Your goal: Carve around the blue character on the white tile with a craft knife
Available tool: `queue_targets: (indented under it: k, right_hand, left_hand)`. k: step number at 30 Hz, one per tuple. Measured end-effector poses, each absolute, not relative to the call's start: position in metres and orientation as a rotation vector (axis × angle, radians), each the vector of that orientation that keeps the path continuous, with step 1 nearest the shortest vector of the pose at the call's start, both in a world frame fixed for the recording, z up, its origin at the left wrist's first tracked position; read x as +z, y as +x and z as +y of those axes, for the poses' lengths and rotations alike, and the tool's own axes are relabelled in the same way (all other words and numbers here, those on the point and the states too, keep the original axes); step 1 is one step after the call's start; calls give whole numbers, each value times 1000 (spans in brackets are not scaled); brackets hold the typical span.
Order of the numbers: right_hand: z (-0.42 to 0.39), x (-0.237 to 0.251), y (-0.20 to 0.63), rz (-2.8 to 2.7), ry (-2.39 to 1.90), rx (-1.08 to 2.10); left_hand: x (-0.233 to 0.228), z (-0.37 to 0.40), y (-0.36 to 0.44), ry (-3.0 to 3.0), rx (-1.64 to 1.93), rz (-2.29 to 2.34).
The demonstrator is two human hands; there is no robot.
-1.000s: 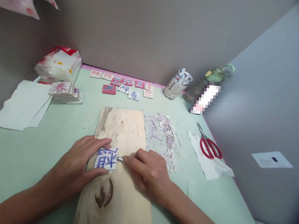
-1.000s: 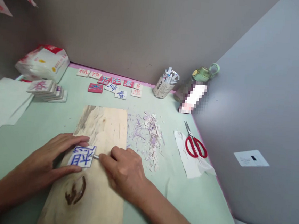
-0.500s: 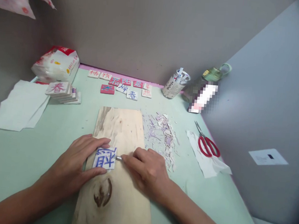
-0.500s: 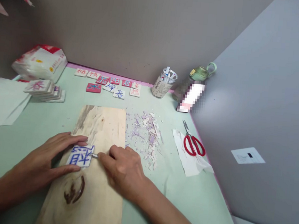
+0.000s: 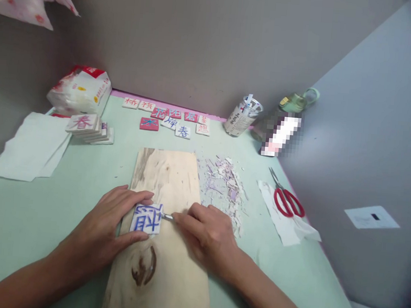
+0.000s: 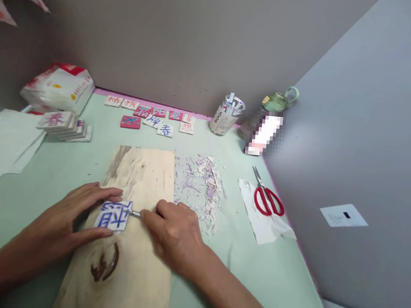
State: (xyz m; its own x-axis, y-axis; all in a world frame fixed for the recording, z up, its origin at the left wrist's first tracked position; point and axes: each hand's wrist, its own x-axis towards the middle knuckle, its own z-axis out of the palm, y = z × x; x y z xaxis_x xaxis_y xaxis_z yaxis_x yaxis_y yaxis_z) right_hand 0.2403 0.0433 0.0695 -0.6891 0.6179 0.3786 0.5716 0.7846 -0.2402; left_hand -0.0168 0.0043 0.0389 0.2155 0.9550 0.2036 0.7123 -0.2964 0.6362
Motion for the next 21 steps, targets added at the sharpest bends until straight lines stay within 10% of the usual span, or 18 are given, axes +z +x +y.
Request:
queue_targets:
  k: [21]
  right_hand:
    - [45, 68, 235, -2576, -925, 95]
  left_hand:
    - [38, 4, -19, 2034, 736, 1558]
